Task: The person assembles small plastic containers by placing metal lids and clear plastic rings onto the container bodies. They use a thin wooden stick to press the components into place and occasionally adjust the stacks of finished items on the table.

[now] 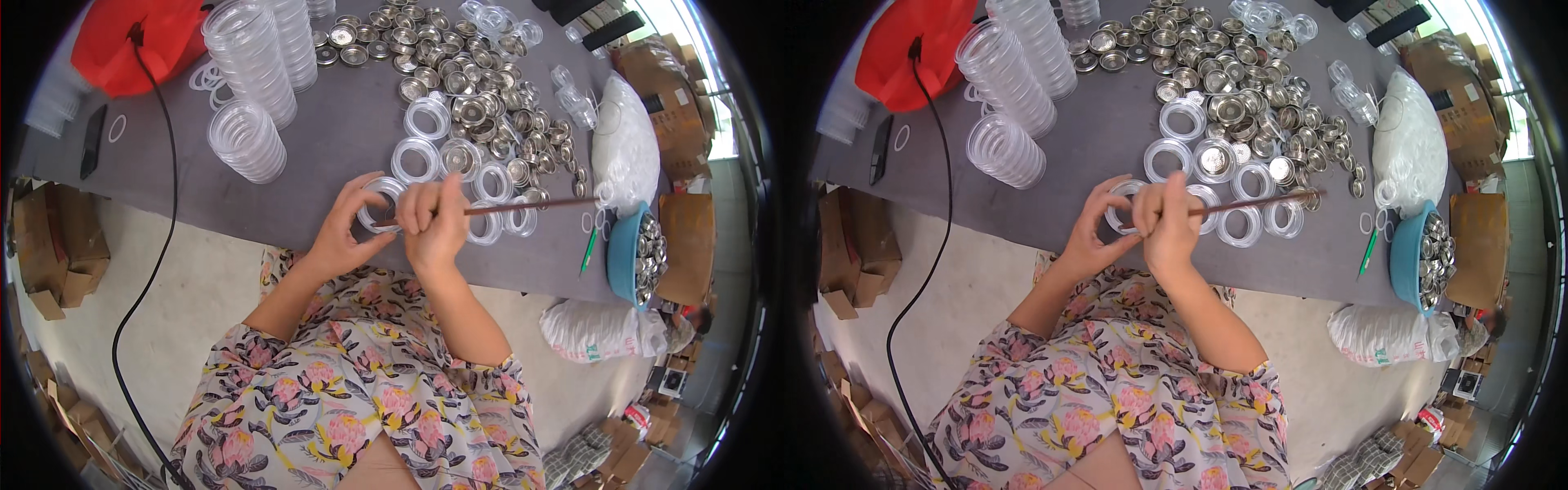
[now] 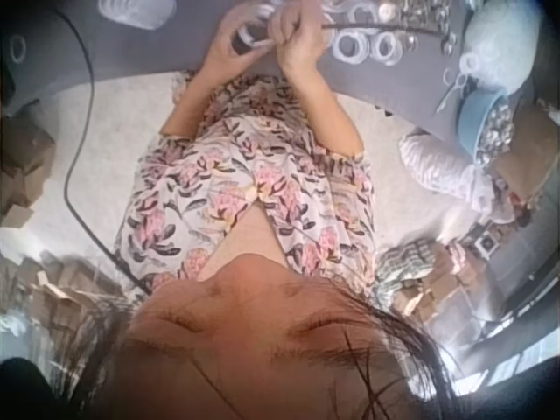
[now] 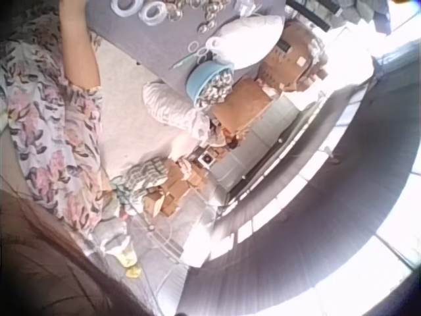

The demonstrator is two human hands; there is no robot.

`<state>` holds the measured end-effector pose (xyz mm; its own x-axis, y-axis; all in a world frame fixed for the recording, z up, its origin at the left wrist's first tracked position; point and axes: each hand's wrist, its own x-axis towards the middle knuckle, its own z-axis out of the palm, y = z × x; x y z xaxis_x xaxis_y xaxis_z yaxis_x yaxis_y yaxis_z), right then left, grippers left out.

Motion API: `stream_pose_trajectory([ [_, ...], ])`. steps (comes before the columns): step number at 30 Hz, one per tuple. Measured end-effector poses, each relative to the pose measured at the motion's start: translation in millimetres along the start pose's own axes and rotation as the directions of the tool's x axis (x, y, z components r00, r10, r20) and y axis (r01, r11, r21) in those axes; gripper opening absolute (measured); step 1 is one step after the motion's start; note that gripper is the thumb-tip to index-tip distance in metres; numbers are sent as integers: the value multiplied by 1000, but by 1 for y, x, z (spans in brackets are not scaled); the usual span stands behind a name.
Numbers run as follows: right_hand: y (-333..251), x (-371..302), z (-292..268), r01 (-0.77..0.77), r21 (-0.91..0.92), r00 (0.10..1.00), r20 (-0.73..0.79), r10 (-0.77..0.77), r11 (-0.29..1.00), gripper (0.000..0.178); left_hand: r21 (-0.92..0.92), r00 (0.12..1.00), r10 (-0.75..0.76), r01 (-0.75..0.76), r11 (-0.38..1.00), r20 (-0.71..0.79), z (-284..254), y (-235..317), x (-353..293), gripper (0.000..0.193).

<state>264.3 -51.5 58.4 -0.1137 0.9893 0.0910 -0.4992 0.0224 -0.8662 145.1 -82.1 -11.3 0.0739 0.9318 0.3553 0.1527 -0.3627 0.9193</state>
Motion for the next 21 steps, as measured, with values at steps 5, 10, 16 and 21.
stream_pose_trajectory([
  [5, -25, -9, -10, 191, 8, 980, 58, -191, 982, 58, -29, 1000, -16, 15, 999, -18, -1, 3, 0, 25],
  [10, -14, -2, -11, 27, 105, 1000, 0, -27, 994, 58, 9, 1000, 0, 0, 1000, 9, -2, 2, 2, 29],
  [16, 16, 15, -5, 117, 134, 993, -22, -115, 984, 59, -82, 998, -19, 15, 997, -56, 5, -3, 1, 61],
  [21, 8, 34, -12, 250, -105, 967, 87, -241, 963, 60, -34, 999, -9, 8, 999, -46, 5, -2, -1, 73],
])
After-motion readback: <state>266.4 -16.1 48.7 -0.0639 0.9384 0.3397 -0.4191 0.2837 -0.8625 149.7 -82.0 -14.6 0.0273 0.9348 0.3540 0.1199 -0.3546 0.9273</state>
